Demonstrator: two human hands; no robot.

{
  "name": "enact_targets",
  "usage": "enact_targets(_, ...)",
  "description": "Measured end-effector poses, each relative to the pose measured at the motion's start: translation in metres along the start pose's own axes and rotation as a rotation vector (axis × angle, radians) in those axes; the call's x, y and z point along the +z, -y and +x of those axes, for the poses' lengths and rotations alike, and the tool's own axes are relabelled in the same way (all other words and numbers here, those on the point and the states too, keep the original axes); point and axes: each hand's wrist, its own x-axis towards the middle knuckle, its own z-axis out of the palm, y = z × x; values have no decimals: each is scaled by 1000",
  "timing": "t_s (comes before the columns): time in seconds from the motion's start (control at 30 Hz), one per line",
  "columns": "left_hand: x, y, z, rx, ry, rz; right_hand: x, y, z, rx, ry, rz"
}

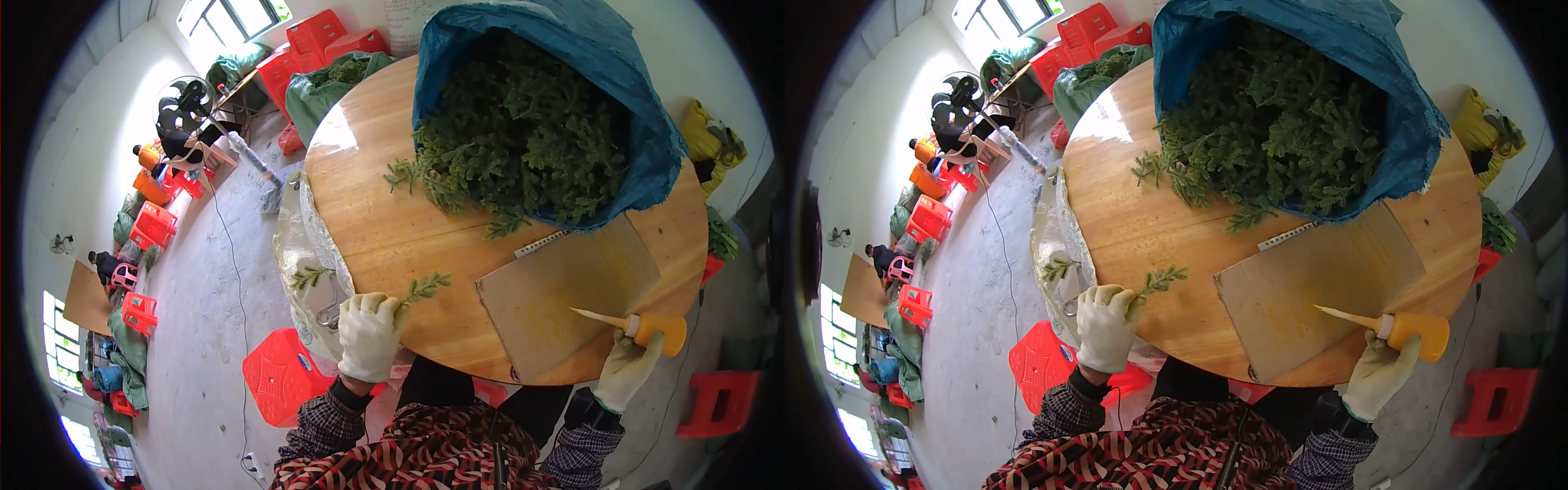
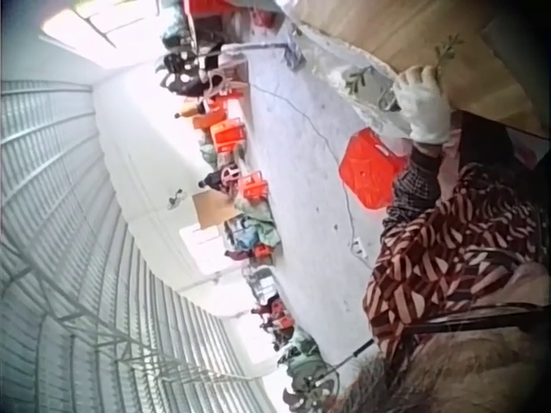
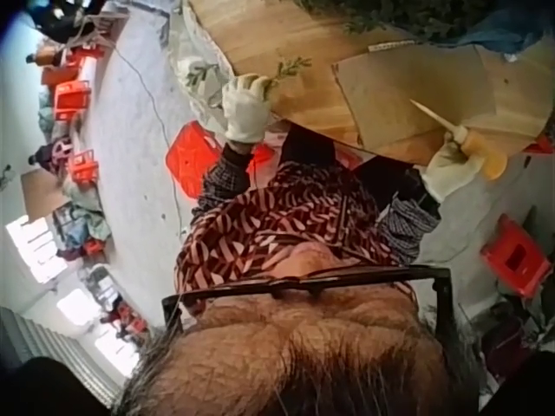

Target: The person picks up a plant sprig from a bag, applies glue to its stem from a squeeze bottle, and sets it aside on the table. This process is repeated for several sprigs, handling them one at a time.

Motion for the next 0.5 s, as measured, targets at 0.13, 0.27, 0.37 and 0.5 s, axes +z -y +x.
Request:
enact_targets(0.13, -3, -10, -4, 79, 38, -47, 4, -8, -1, -7, -33, -26)
enact_targets(0.27, -6, -19, -2, 132, 37, -54, -1, -7, 1, -9, -29, -25)
enact_targets(0.37, -5, -21, -2, 140, 48, -80, -4, -6, 1, -8, -10, -5)
enact_targets(0.5, -8, -15, 0, 103, 18, -86, -6, -7, 1, -6, 12, 16)
